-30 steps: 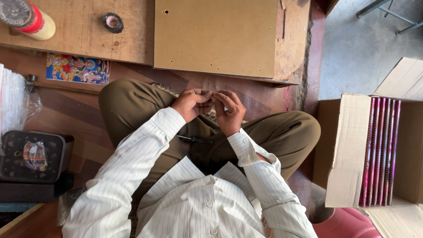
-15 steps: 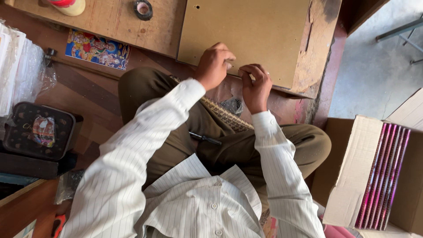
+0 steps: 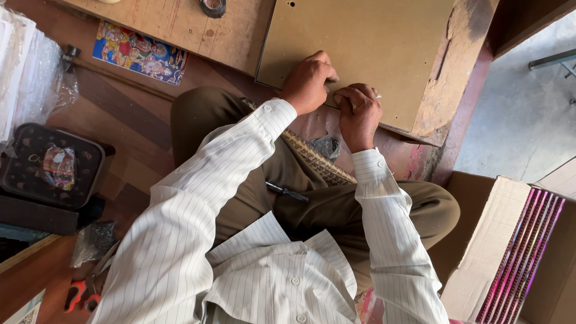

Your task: The person sits on the floor at a workbench and uses a screwdriver to fasten screws through a hardboard backing into a picture frame. They fit the backing board into the frame, place a white paper sheet over it, then drive screws along the frame edges to secure the backing.

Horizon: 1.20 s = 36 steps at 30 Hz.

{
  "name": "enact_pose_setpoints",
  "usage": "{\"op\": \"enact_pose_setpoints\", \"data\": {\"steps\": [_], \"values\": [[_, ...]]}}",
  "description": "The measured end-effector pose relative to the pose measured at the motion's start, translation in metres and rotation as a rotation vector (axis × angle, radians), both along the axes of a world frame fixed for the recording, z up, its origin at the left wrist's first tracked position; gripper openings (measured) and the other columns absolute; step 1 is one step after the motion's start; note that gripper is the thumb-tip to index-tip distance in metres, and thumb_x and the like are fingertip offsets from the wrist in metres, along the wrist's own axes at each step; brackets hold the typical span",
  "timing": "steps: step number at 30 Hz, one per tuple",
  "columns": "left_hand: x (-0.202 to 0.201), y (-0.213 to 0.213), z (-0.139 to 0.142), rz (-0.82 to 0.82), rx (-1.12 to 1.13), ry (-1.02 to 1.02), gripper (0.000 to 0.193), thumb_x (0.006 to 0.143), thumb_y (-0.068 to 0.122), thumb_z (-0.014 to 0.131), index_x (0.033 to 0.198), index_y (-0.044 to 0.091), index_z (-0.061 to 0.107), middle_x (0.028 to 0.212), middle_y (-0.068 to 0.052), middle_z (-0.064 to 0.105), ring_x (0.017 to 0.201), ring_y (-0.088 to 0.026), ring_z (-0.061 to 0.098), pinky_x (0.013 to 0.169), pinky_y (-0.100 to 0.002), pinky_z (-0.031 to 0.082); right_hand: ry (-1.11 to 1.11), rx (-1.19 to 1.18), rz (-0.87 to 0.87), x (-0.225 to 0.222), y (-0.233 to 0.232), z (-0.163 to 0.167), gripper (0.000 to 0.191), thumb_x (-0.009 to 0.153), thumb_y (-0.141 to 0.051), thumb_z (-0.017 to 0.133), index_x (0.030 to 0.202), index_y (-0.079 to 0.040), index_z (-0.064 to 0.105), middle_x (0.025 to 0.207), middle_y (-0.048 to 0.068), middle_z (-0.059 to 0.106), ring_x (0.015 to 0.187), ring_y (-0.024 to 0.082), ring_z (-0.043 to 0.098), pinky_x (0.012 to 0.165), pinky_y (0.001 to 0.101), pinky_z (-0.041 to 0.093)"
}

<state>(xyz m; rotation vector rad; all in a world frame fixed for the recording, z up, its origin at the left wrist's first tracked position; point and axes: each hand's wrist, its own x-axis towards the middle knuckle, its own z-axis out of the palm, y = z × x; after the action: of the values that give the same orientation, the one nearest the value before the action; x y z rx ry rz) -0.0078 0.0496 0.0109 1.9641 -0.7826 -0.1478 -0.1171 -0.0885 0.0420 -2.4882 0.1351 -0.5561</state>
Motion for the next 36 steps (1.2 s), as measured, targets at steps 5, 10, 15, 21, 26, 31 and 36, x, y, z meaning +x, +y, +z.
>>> {"op": "enact_pose_setpoints", "data": {"steps": [5,10,15,21,26,31,36], "values": [[-0.002,-0.001,0.001,0.015,-0.008,0.018,0.026,0.071,-0.013,0.068,0.087,0.005,0.077,0.105,-0.011,0.068,0.100,-0.032,0.067,0.086,-0.040,0.055,0.043,-0.012,-0.001,0.003,-0.001,0.002,0.014,0.079,-0.002,0.079,0.091,-0.009,0.080,0.097,0.008,0.073,0.091,0.030,0.068,0.087,0.0408,0.052],[0.001,-0.002,-0.004,-0.001,-0.016,0.037,0.026,0.071,-0.014,0.068,0.088,0.005,0.076,0.105,-0.011,0.068,0.100,-0.031,0.068,0.085,-0.040,0.055,0.097,0.134,0.024,0.003,-0.009,0.007,0.021,0.079,0.003,0.076,0.097,-0.006,0.081,0.100,0.011,0.074,0.091,0.025,0.069,0.082,0.0352,0.055],[0.002,-0.005,-0.003,0.026,-0.028,0.052,0.016,0.074,-0.004,0.078,0.087,0.006,0.075,0.103,-0.010,0.067,0.097,-0.030,0.068,0.084,-0.040,0.055,0.095,0.402,-0.032,0.001,-0.015,0.006,0.016,0.087,0.005,0.074,0.102,0.000,0.078,0.101,0.008,0.075,0.081,0.014,0.065,0.074,0.0270,0.054],[-0.005,-0.008,0.009,0.108,0.011,0.079,0.024,0.067,0.009,0.090,0.079,0.006,0.069,0.095,-0.009,0.064,0.091,-0.030,0.065,0.080,-0.042,0.053,0.105,0.468,-0.011,-0.053,0.022,0.012,0.015,0.091,0.005,0.068,0.102,-0.001,0.076,0.089,0.006,0.074,0.073,0.012,0.063,0.066,0.0266,0.052],[-0.007,-0.006,0.011,0.107,0.013,0.067,0.025,0.066,0.006,0.089,0.079,0.007,0.068,0.095,-0.008,0.063,0.092,-0.029,0.064,0.080,-0.043,0.052,0.491,0.125,0.364,-0.140,0.081,0.034,0.021,0.072,-0.015,0.087,0.086,-0.005,0.076,0.080,0.013,0.072,0.070,0.032,0.070,0.064,0.0385,0.054],[-0.004,-0.008,0.006,0.115,0.035,0.011,0.021,0.062,0.005,0.088,0.067,0.008,0.068,0.092,-0.008,0.063,0.092,-0.029,0.063,0.080,-0.042,0.052,0.469,0.040,0.230,-0.154,0.095,0.042,0.021,0.075,-0.007,0.082,0.096,-0.005,0.077,0.091,0.014,0.076,0.080,0.034,0.072,0.072,0.0389,0.056],[0.002,-0.006,-0.003,0.078,0.034,0.029,0.016,0.066,0.003,0.086,0.071,0.009,0.072,0.095,-0.007,0.063,0.095,-0.027,0.064,0.083,-0.040,0.053,0.284,0.691,-0.020,-0.150,0.050,0.069,0.017,0.086,0.005,0.077,0.103,0.004,0.072,0.096,0.010,0.077,0.085,0.015,0.071,0.075,0.0277,0.059]]}}
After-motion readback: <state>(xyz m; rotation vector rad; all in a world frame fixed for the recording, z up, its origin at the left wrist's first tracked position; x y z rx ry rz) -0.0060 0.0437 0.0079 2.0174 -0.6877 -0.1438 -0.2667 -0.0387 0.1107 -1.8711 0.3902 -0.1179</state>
